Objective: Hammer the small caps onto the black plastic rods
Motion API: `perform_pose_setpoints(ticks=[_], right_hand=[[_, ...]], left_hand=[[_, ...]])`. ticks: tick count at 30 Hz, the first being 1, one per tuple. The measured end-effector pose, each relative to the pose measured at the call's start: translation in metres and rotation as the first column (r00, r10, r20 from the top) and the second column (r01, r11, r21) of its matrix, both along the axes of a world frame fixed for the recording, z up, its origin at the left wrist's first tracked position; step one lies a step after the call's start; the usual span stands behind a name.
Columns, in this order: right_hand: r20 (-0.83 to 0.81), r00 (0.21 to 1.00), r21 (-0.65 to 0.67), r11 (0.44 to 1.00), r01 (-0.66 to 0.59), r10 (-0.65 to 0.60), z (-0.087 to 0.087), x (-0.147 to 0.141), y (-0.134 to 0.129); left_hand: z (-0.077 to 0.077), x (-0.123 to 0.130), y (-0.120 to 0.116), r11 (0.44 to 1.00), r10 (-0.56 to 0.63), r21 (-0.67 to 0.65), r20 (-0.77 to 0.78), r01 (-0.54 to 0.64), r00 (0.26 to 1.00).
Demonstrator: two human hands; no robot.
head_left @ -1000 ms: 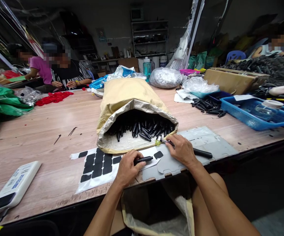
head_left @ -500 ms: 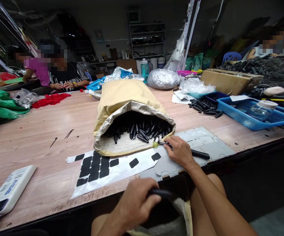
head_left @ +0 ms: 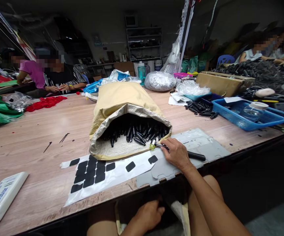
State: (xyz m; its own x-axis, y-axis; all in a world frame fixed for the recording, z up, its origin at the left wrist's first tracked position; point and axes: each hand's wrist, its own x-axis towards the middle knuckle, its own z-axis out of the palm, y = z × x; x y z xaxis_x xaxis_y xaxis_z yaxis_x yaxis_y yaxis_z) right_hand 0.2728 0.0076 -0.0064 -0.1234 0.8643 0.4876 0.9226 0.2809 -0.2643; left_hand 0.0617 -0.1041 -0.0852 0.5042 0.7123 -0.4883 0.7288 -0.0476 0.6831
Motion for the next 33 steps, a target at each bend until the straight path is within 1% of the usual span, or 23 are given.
perform_pose_setpoints(ticks=[2, 3, 4, 5, 6, 7, 8, 9, 10, 11, 12, 13, 14, 16, 17, 19, 21, 23, 25, 27, 28, 31, 33], right_hand=[[0.002, 1.000, 0.001, 1.000, 0.001, -0.001, 0.000, 0.000, 0.000], [0.004, 1.000, 0.002, 1.000, 0.003, -0.003, 0.000, -0.001, 0.000], [0.006, 1.000, 0.001, 1.000, 0.006, -0.006, 0.000, -0.001, 0.000], [0.008, 1.000, -0.001, 1.000, 0.009, -0.009, 0.000, -0.001, 0.000], [0.010, 1.000, -0.002, 1.000, 0.011, -0.011, 0.000, -0.001, -0.001], [0.010, 1.000, -0.003, 1.000, 0.011, -0.011, 0.000, -0.001, -0.001], [0.009, 1.000, -0.002, 1.000, 0.010, -0.010, 0.000, -0.001, 0.000], [0.005, 1.000, 0.002, 1.000, 0.008, -0.008, 0.000, -0.001, 0.000], [0.000, 1.000, 0.007, 1.000, 0.005, -0.005, 0.000, -0.001, 0.000], [-0.006, 1.000, 0.011, 1.000, 0.001, -0.001, 0.000, -0.001, 0.000], [-0.014, 1.000, 0.015, 1.000, -0.004, 0.004, 0.000, 0.000, 0.001], [-0.022, 1.000, 0.016, 1.000, -0.008, 0.009, 0.000, 0.000, 0.001], [-0.028, 1.000, 0.014, 1.000, -0.012, 0.012, 0.000, 0.000, 0.001], [-0.039, 0.999, 0.004, 1.000, -0.013, 0.013, 0.000, 0.000, 0.001], [-0.042, 0.999, -0.002, 1.000, -0.011, 0.011, 0.000, 0.000, 0.001], [-0.046, 0.999, -0.005, 1.000, -0.007, 0.007, 0.001, 0.000, 0.001], [-0.047, 0.999, 0.000, 1.000, -0.005, 0.005, 0.001, 0.000, 0.000], [-0.047, 0.999, 0.008, 1.000, -0.002, 0.002, 0.001, 0.000, 0.000], [-0.047, 0.999, 0.011, 1.000, 0.000, 0.000, 0.000, 0.000, 0.000], [-0.045, 0.999, 0.011, 1.000, -0.001, 0.001, 0.000, 0.000, 0.000], [-0.042, 0.999, 0.010, 1.000, -0.001, 0.002, 0.001, 0.000, -0.001], [-0.021, 1.000, 0.003, 1.000, -0.006, 0.006, 0.002, 0.000, -0.001], [0.006, 1.000, -0.002, 1.000, -0.010, 0.010, 0.002, 0.000, -0.001]], left_hand=[[0.039, 0.000, 0.000, 0.990, -0.140, 0.028, -0.019, 0.140, 0.990], [0.060, -0.001, 0.004, 0.980, -0.194, 0.043, 0.035, 0.192, 0.980], [0.080, -0.001, 0.010, 0.976, -0.219, 0.044, 0.113, 0.215, 0.969], [0.097, -0.002, 0.020, 0.978, -0.207, 0.050, 0.194, 0.201, 0.959], [0.110, -0.003, 0.033, 0.988, -0.150, 0.072, 0.259, 0.136, 0.954], [0.120, -0.003, 0.049, 0.993, -0.054, 0.120, 0.291, 0.020, 0.955], [0.126, -0.004, 0.067, 0.967, 0.078, 0.210, 0.294, -0.144, 0.952], [0.129, -0.005, 0.087, 0.900, 0.219, 0.317, 0.269, -0.301, 0.938], [0.130, -0.005, 0.107, 0.811, 0.337, 0.419, 0.235, -0.408, 0.912], [0.129, -0.005, 0.125, 0.726, 0.434, 0.506, 0.189, -0.466, 0.881], [0.127, -0.004, 0.142, 0.675, 0.505, 0.557, 0.130, -0.484, 0.853], [0.124, -0.003, 0.155, 0.654, 0.553, 0.583, 0.066, -0.482, 0.831], [0.122, -0.002, 0.166, 0.657, 0.582, 0.588, 0.001, -0.471, 0.813], [0.119, 0.000, 0.179, 0.687, 0.607, 0.564, -0.098, -0.459, 0.789], [0.118, 0.000, 0.182, 0.698, 0.609, 0.545, -0.112, -0.464, 0.785], [0.116, -0.005, 0.184, 0.718, 0.595, 0.498, -0.076, -0.486, 0.800], [0.115, -0.014, 0.182, 0.738, 0.569, 0.448, -0.010, -0.505, 0.823], [0.116, -0.026, 0.175, 0.741, 0.544, 0.431, 0.061, -0.514, 0.837], [0.116, -0.039, 0.163, 0.737, 0.500, 0.438, 0.161, -0.515, 0.851], [0.115, -0.048, 0.144, 0.751, 0.420, 0.437, 0.264, -0.496, 0.868], [0.113, -0.052, 0.134, 0.762, 0.382, 0.437, 0.292, -0.478, 0.877], [0.103, -0.055, 0.107, 0.776, 0.332, 0.459, 0.284, -0.432, 0.899], [0.096, -0.054, 0.095, 0.758, 0.325, 0.500, 0.268, -0.420, 0.907]])
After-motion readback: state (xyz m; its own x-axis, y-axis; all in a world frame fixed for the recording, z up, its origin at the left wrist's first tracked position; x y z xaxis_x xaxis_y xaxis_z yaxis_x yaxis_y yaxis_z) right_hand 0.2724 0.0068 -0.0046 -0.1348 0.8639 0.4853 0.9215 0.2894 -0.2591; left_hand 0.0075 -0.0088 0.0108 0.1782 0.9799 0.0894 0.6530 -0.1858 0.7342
